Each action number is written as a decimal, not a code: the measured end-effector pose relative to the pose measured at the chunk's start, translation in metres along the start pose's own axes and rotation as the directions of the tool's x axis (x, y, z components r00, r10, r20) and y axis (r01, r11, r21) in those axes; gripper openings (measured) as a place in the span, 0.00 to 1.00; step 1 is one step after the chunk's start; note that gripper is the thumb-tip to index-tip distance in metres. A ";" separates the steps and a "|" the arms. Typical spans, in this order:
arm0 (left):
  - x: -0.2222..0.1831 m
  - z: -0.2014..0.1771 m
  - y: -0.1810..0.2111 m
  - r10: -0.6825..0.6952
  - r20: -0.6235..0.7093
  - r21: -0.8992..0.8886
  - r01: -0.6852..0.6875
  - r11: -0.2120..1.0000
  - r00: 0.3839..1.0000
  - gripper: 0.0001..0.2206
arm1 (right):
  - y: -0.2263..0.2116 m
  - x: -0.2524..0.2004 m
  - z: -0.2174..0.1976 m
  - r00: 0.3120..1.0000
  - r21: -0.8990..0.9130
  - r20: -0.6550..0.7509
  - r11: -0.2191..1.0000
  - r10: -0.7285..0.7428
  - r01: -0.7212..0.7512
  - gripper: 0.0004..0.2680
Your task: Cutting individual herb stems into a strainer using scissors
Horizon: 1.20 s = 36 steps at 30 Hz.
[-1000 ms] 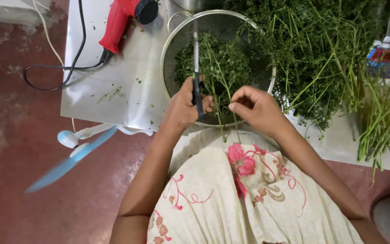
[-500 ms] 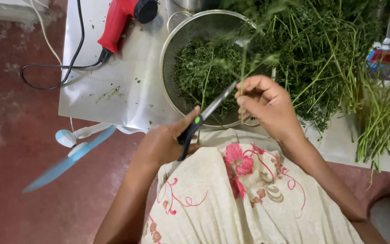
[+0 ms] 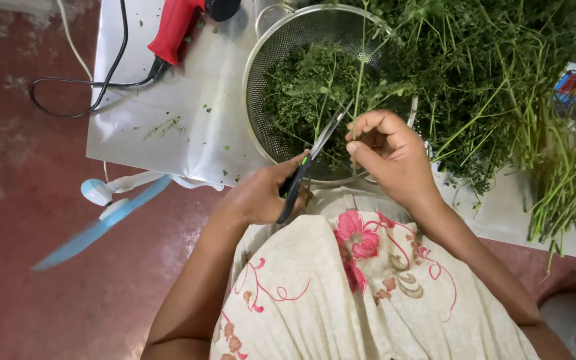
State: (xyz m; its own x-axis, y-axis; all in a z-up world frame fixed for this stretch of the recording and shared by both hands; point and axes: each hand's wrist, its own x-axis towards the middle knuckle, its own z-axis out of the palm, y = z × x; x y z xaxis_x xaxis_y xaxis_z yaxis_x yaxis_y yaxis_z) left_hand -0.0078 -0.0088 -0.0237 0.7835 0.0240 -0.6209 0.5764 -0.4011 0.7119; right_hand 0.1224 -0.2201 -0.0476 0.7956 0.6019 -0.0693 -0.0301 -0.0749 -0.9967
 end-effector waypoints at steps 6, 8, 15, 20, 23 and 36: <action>0.035 -0.008 -0.024 0.174 0.107 -0.326 -0.131 0.936 0.979 0.31 | -0.005 0.003 -0.001 0.989 -0.250 0.000 0.958 -0.148 0.143 0.06; 0.028 -0.011 -0.017 0.202 0.139 -0.413 -0.128 0.902 0.970 0.31 | -0.003 0.004 -0.003 0.982 -0.315 0.020 0.931 -0.189 0.186 0.06; 0.024 -0.009 -0.007 0.267 0.160 -0.563 -0.134 0.816 0.950 0.22 | -0.004 0.005 0.001 0.986 -0.362 -0.006 0.920 -0.165 0.151 0.06; 0.024 -0.006 -0.013 0.259 0.148 -0.610 -0.118 0.783 0.955 0.26 | 0.000 0.011 -0.005 0.993 -0.313 -0.032 0.945 -0.114 0.099 0.05; 0.021 -0.005 -0.016 0.298 0.135 -0.631 -0.150 0.761 0.945 0.31 | 0.000 0.010 -0.008 0.995 -0.241 -0.039 0.968 -0.086 0.075 0.05; 0.045 0.010 -0.020 0.555 0.130 -0.880 -0.163 0.447 0.822 0.31 | 0.001 -0.002 -0.012 0.984 -0.215 0.123 0.964 -0.131 0.156 0.07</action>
State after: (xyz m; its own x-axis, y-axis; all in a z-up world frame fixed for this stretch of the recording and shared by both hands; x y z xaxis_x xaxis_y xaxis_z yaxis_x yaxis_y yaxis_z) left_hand 0.0142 -0.0085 -0.0691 0.9335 -0.3218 -0.1582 0.3344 0.6221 0.7079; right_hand 0.1282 -0.2308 -0.0478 0.7121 0.6997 0.0576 0.2248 -0.1494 -0.9629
